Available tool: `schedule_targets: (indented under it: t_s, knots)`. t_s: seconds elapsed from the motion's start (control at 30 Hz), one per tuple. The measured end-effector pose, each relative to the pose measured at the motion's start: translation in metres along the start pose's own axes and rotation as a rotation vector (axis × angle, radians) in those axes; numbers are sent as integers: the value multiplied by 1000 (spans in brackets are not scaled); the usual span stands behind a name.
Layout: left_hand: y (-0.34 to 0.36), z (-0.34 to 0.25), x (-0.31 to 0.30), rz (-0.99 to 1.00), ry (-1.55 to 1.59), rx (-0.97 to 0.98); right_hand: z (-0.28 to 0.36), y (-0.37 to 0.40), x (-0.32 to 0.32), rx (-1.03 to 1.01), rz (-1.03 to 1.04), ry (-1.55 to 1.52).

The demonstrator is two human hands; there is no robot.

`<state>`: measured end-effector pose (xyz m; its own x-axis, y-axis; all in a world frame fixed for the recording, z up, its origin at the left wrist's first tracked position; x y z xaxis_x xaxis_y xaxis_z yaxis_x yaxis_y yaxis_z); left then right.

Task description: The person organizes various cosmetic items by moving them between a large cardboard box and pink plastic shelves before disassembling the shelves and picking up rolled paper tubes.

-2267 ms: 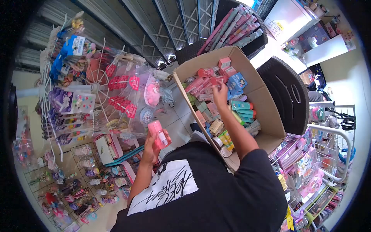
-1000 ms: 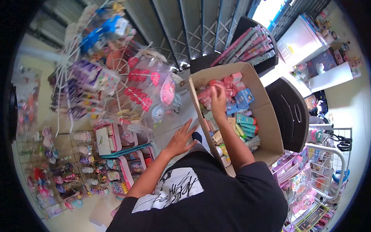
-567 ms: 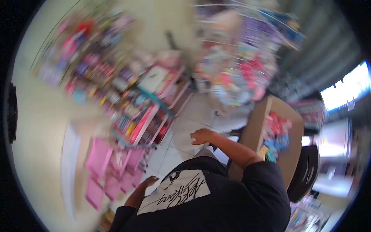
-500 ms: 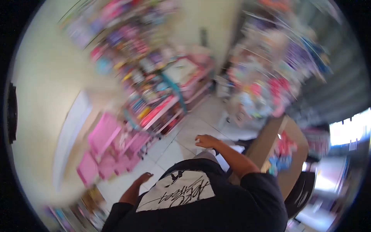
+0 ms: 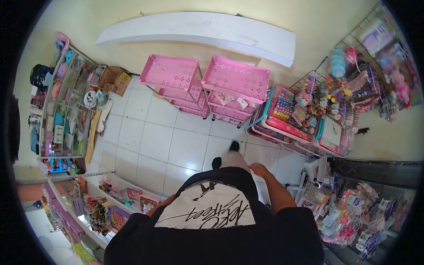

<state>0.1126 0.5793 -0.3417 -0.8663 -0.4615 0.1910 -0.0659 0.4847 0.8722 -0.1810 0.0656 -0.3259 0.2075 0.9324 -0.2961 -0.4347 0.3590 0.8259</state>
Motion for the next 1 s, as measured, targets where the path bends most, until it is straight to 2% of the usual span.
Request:
schedule_targets:
  t_s: [0.03, 0.1, 0.17, 0.23, 0.33, 0.37, 0.4, 0.43, 0.47, 0.53, 0.57, 0.63, 0.67, 0.73, 0.77, 0.83, 0.9, 0.97, 1.0]
  knots:
    - [4, 8, 0, -10, 27, 3, 24, -11, -3, -76, -19, 27]
    - [3, 13, 1, -29, 77, 17, 69, -27, -5, -98, 2, 57]
    - [20, 33, -14, -49, 120, 36, 112, -49, -4, -205, 12, 241]
    - [16, 22, -23, -70, 150, 50, 145, -71, -2, -310, 30, 285]
    - [26, 13, -48, -98, 182, 53, 192, -89, -11, -307, 40, 354]
    - [34, 10, -61, -106, 187, 55, 208, -93, -21, -354, -83, 394]
    - [3, -18, -59, -114, 190, 53, 222, -92, -29, -396, -204, 432]
    - [-54, -78, -44, -121, 194, 51, 242, -87, -40, -417, -411, 374]
    - [-83, -126, -32, -130, 199, 54, 264, -80, -55, -437, -620, 317]
    - [-81, -153, -54, -152, 207, 64, 301, -72, -86, -319, -771, 268]
    - [-78, -158, -60, -164, 208, 66, 301, -90, -96, -308, -769, 257]
    - [-63, -200, -66, -213, 174, 52, 284, -122, -107, -452, -843, 548]
    - [-58, -233, -70, -239, -134, 128, 275, -132, -109, -440, -840, 541]
    - [-66, -263, -83, -319, -728, 346, 273, -143, -112, -376, -751, 542]
    - [-72, -274, -89, -309, -747, 348, 274, -147, -113, -363, -761, 528]
    - [-85, -319, -85, -250, -759, 335, 282, -135, -114, -216, -653, 516]
    - [-103, -355, -71, -166, -666, 339, 291, -109, -105, -226, -685, 501]
    - [-55, -451, -2, -14, -744, 460, 319, -67, -97, -302, -693, 424]
    - [-62, -468, 10, 23, -832, 665, 336, -38, -89, -345, -671, 346]
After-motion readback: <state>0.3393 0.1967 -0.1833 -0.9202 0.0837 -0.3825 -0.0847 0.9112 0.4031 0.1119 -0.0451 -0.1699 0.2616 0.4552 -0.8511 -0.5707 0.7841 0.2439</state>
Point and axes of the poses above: each hand's wrist, its own y-axis away from the middle knuckle, its own x-axis out of the palm, z = x × y, the point moved 4 cm from there along -y, towards the middle knuckle, and after that the axes turned 8 degrees about x, right-handed, at the moved point
